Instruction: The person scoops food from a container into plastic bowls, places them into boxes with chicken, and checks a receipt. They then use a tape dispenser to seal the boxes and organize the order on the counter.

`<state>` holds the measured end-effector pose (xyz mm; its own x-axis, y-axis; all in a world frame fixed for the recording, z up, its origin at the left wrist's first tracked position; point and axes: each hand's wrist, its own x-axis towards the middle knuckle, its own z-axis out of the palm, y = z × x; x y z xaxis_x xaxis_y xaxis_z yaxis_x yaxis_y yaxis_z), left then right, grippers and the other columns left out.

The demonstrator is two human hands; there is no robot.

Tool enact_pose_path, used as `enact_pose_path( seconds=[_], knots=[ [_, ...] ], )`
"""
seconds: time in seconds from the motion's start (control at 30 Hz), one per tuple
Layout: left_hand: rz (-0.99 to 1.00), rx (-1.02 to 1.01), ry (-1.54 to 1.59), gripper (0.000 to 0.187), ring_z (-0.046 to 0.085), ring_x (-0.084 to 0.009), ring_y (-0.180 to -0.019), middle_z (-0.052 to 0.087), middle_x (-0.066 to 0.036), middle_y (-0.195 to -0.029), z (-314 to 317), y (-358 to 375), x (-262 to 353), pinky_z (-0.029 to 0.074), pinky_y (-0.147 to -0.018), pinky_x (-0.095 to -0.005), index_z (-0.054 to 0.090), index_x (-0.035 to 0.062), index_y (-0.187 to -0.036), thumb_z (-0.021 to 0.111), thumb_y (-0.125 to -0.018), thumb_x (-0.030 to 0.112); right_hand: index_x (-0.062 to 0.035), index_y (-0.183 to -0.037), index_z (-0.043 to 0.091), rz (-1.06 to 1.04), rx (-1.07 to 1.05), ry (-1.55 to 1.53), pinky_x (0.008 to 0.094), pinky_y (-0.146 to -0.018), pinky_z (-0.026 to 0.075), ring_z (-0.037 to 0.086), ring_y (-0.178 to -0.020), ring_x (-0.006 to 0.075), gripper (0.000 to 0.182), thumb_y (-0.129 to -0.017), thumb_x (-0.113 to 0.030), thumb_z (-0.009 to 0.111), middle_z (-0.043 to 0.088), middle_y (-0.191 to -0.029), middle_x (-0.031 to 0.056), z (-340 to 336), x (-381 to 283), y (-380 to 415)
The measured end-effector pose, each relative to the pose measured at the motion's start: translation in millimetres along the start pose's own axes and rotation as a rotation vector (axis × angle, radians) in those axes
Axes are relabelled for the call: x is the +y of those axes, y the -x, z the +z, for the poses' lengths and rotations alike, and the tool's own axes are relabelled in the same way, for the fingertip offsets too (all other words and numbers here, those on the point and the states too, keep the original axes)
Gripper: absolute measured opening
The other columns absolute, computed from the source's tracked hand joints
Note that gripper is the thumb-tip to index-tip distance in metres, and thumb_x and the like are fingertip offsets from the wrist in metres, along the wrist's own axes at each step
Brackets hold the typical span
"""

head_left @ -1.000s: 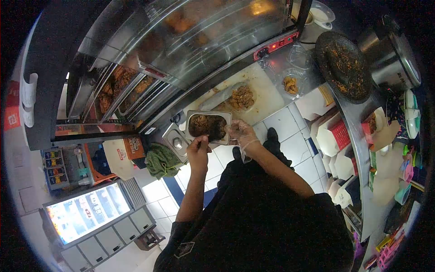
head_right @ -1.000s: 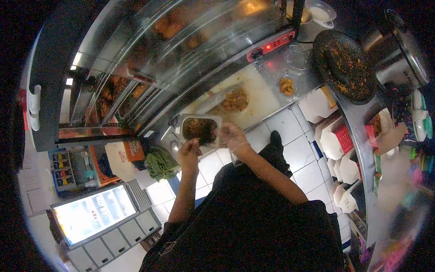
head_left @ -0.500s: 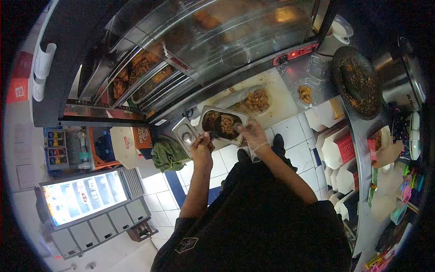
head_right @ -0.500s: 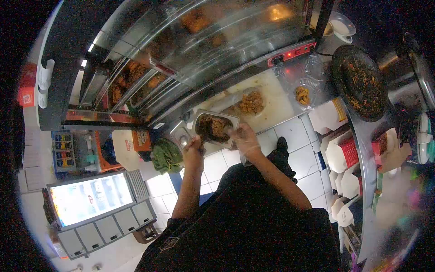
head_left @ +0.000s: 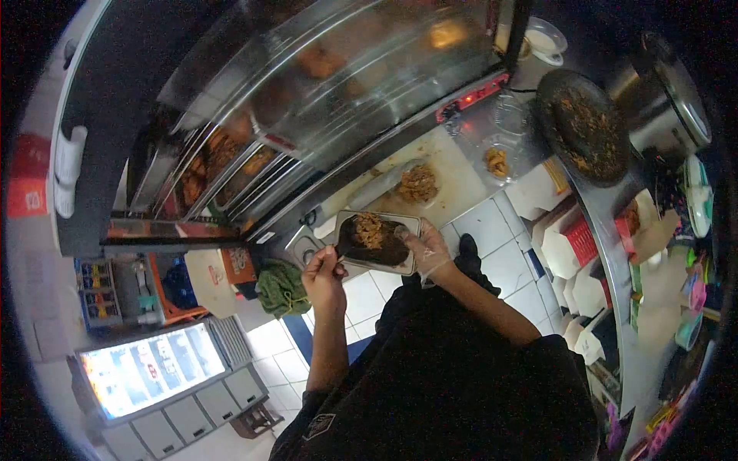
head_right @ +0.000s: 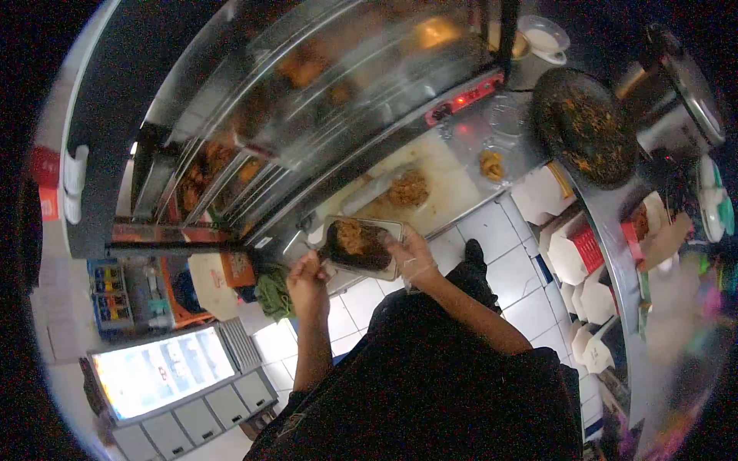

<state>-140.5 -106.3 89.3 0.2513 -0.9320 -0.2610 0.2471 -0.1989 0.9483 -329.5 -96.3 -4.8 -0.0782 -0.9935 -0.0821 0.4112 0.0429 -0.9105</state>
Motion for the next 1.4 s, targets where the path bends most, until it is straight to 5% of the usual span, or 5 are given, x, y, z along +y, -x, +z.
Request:
enact_pose_path(
  seconds=[0.37,0.77,1.07,1.23,1.4],
  knots=[
    [-0.277,-0.422,-0.003,0.017,0.048,-0.0073,-0.058,0.058,-0.002,-0.072,144,16,23,0.040,-0.055,-0.0219,0.064,0.0006,-0.093,0.062,-0.091,0.018,-0.0013,-0.110,0.054,-0.033,0.614,-0.067,0.0283,-0.085,0.045,0.055,-0.092,0.0112,0.019,-0.092,-0.009,0.056,0.061,-0.101,0.0048,-64,-130,63],
    [-0.468,-0.545,0.174,0.014,0.049,-0.0058,-0.060,0.059,-0.003,-0.077,282,-19,-47,0.042,-0.056,-0.0198,0.061,0.0038,-0.094,0.062,-0.091,0.017,0.0002,-0.112,0.053,-0.250,1.002,0.031,0.0280,-0.087,0.043,0.056,-0.096,0.0133,0.025,-0.090,-0.009,0.059,0.063,-0.105,0.0076,-224,-108,88],
    [0.049,-0.413,-0.475,0.021,0.057,-0.0151,-0.060,0.060,-0.008,-0.069,308,-28,-110,0.050,-0.061,-0.0281,0.063,0.0004,-0.086,0.064,-0.089,0.021,0.0012,-0.113,0.054,-0.222,1.104,-0.039,0.0275,-0.080,0.046,0.058,-0.089,0.0133,0.027,-0.091,-0.013,0.060,0.064,-0.103,0.0087,-262,-129,124],
    [0.958,-0.565,-1.258,0.015,0.064,-0.0327,-0.070,0.061,-0.018,-0.078,336,-10,-116,0.053,-0.060,-0.0411,0.061,0.0016,-0.094,0.058,-0.085,0.013,0.0016,-0.115,0.053,-0.210,1.087,-0.023,0.0271,-0.082,0.045,0.057,-0.090,0.0128,0.029,-0.091,-0.013,0.060,0.063,-0.101,0.0077,-275,-130,132],
    [1.020,-0.696,-1.472,0.019,0.064,-0.0331,-0.072,0.060,-0.016,-0.084,348,-6,-126,0.054,-0.060,-0.0411,0.057,0.0034,-0.100,0.055,-0.082,0.009,0.0021,-0.113,0.053,-0.166,1.077,-0.019,0.0265,-0.084,0.044,0.056,-0.093,0.0126,0.027,-0.091,-0.012,0.059,0.063,-0.103,0.0074,-280,-132,132]
  ],
)
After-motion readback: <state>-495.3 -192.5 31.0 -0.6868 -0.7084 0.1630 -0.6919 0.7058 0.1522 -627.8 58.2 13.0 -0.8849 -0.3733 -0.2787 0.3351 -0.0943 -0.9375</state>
